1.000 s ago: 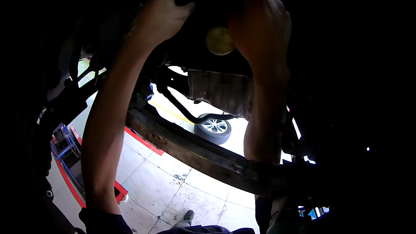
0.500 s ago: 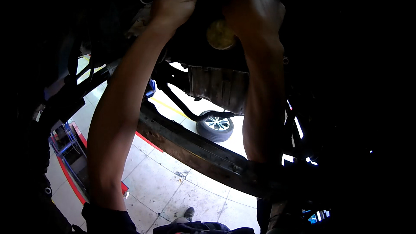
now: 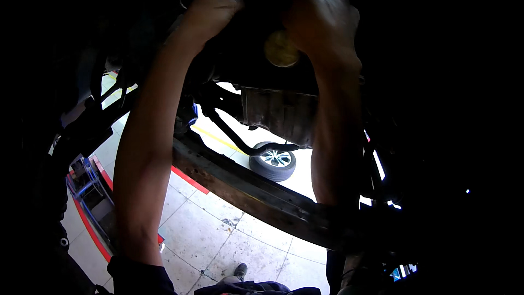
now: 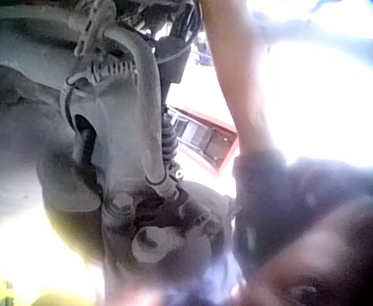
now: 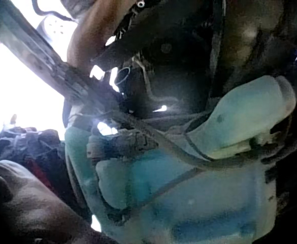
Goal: The person removes an oil filter from the underside of a vehicle, cleans the filter housing, and installs a new oil filter. The person then reattaches the housing cover and secures it with bolts.
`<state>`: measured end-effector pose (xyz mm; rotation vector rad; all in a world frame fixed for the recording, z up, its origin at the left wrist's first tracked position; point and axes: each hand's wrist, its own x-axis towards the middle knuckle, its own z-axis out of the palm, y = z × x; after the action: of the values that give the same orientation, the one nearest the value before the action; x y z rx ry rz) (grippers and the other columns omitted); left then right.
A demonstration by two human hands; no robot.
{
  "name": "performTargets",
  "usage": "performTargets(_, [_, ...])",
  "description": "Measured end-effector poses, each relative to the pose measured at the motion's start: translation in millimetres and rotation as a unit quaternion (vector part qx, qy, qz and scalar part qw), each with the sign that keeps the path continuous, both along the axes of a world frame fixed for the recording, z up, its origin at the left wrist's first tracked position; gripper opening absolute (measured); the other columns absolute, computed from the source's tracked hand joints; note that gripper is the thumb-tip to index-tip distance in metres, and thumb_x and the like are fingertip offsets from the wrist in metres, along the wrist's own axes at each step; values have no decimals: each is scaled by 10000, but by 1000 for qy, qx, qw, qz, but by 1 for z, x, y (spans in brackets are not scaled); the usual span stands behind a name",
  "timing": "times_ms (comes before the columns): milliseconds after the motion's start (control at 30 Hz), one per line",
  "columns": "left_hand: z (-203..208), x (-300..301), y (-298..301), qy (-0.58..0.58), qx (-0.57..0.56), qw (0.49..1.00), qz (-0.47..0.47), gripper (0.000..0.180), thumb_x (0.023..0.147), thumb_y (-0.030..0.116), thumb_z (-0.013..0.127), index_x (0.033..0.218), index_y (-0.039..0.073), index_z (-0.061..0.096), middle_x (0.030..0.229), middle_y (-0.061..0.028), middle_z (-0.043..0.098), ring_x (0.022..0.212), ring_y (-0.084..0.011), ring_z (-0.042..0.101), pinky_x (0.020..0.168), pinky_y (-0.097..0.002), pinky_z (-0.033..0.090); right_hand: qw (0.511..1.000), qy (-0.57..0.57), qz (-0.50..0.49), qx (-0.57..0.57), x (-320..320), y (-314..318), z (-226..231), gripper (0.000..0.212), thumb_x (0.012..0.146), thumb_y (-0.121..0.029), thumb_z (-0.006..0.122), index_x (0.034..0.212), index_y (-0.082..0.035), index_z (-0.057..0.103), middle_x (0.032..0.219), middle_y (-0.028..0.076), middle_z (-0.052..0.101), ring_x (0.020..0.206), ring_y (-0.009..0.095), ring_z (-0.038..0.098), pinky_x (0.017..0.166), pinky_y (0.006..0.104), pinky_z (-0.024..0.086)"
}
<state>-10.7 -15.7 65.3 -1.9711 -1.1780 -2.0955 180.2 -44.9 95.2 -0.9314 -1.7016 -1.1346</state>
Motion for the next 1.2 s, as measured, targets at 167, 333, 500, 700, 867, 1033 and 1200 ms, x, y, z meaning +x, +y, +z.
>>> performTargets(167, [-4,-3,-11,92,55,994,-7,682,778,280,846,1306,-50,567,1242,-223,652,1172,-326,628,1000,-400,503,995,-34,40,80,7,11,3,167,889,-220,623,857,-77,704,787,101,694,698,286,692,608,413,539])
performTargets(333, [7,-17,-40,125,71,990,7,781,775,276,855,1384,-56,496,1334,-239,598,1235,-352,587,1044,-415,480,964,6,249,96,2,-27,-7,200,929,-241,614,916,-60,699,944,120,698,791,267,699,666,379,546])
performTargets(500, [-8,-5,-16,118,25,992,31,872,797,263,839,1462,-70,382,1407,-278,522,1299,-379,538,1052,-426,484,940,173,276,105,52,-11,-58,233,930,-227,684,1119,-97,724,1027,61,731,929,190,717,814,319,565])
performTargets(700, [-6,-9,-7,110,67,991,24,780,772,301,860,1379,-46,515,1329,-228,608,1227,-342,594,1045,-403,470,975,191,115,10,51,-33,-56,223,916,-288,699,1042,-108,733,814,72,741,746,214,736,675,341,581])
performTargets(867, [-4,-15,4,125,68,990,24,790,778,321,854,1381,-53,508,1330,-233,606,1212,-342,606,1043,-395,474,976,200,84,-18,36,-22,-43,297,921,-362,669,932,-68,707,762,128,716,687,297,722,618,398,577])
performTargets(1033, [-8,-7,-12,111,45,990,76,875,767,381,853,1419,-54,463,1376,-253,564,1273,-354,559,1066,-409,458,966,192,173,18,40,-16,-47,247,940,-292,672,1021,-63,716,842,106,735,779,245,731,704,348,578])
performTargets(1200, [-12,-2,-17,124,64,985,99,939,765,445,840,1456,-36,425,1438,-261,499,1325,-384,503,1079,-451,446,904,242,346,72,71,-15,-104,348,965,-184,664,1278,-41,611,1192,124,683,1121,241,662,930,367,555])
